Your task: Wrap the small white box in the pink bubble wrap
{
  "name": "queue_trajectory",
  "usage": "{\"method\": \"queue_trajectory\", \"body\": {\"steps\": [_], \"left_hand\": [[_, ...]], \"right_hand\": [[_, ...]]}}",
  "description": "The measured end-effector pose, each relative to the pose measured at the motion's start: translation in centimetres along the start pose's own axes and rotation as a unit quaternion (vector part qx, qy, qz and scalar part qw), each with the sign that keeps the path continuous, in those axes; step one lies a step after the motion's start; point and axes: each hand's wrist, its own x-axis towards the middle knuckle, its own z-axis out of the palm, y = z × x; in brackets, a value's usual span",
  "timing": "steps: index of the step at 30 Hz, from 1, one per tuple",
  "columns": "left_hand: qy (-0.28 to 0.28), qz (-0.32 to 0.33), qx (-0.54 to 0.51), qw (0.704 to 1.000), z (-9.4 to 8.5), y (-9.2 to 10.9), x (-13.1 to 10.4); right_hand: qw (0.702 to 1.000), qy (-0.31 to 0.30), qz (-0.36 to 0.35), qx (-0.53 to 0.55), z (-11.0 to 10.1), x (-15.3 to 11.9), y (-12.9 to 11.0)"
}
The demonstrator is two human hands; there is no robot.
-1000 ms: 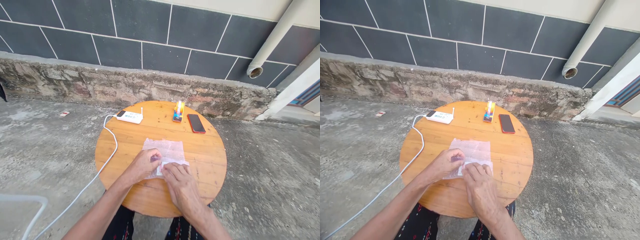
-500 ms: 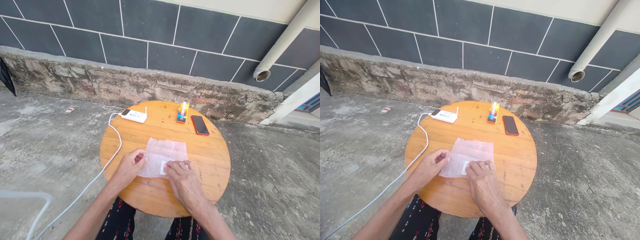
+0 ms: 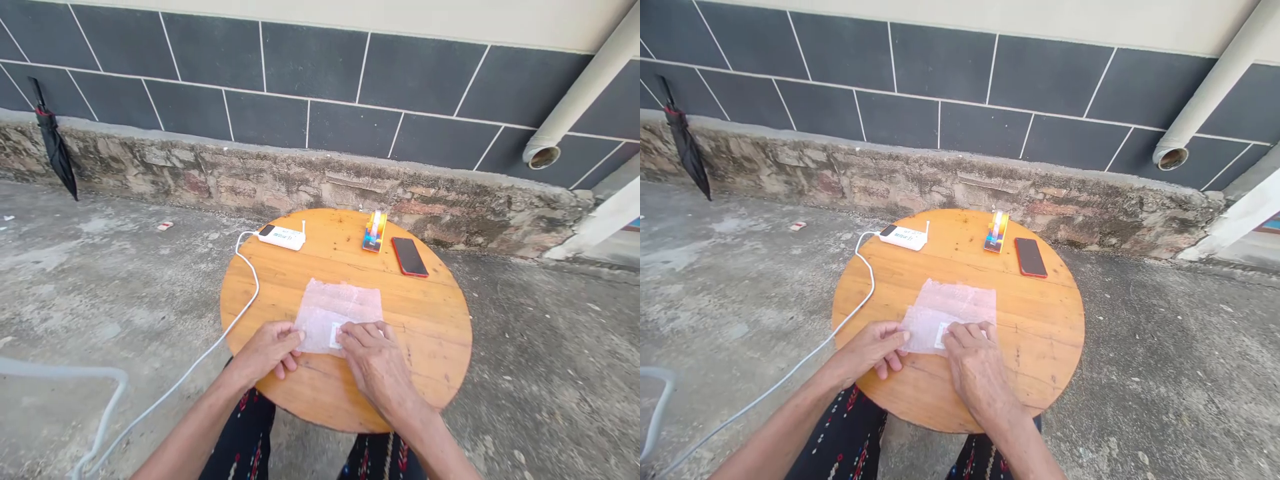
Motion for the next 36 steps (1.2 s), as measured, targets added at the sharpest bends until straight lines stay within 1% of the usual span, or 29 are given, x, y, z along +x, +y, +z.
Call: {"method": "queue_trajectory", "body": {"steps": [2,7,11,15,22,26,29,36], "left_hand": [[0.024,0.008,-0.004,1.000,0.5,-0.3,0.3],[0.126,-0.002,-0.020,0.992,2.0,-0.5,0.7],[0.170,-0.001,0.012,0.985,2.9,0.0,0.8],[0.188,0.006,0.042,0.981,3.4,-0.1,1.3],[0.216,0.025,0.077,0.973,3.7,-0.9,1.6],[0.218,0.029,0.075,0.973,3.8,-0.9,1.4],[0.214,0.026,0.066,0.974,3.7,-0.8,1.2],[0.218,0.033,0.045,0.974,3.7,-1.1,1.1]], "right_hand": [[1.000,0.001,-0.004,0.001,0.1,0.0,0.2],[1.000,-0.005,-0.009,0.009,0.0,0.1,0.5],[1.000,-0.008,-0.015,0.011,-0.1,0.2,0.6],[1.000,-0.004,-0.018,0.001,0.0,0.3,0.6],[0.998,-0.023,-0.036,-0.036,-0.4,1.0,0.6],[0.995,-0.032,-0.070,-0.061,-0.7,1.5,0.9],[0.994,-0.033,-0.086,-0.059,-0.7,1.7,1.1],[0.996,-0.020,-0.077,-0.028,-0.7,1.3,1.7]]}}
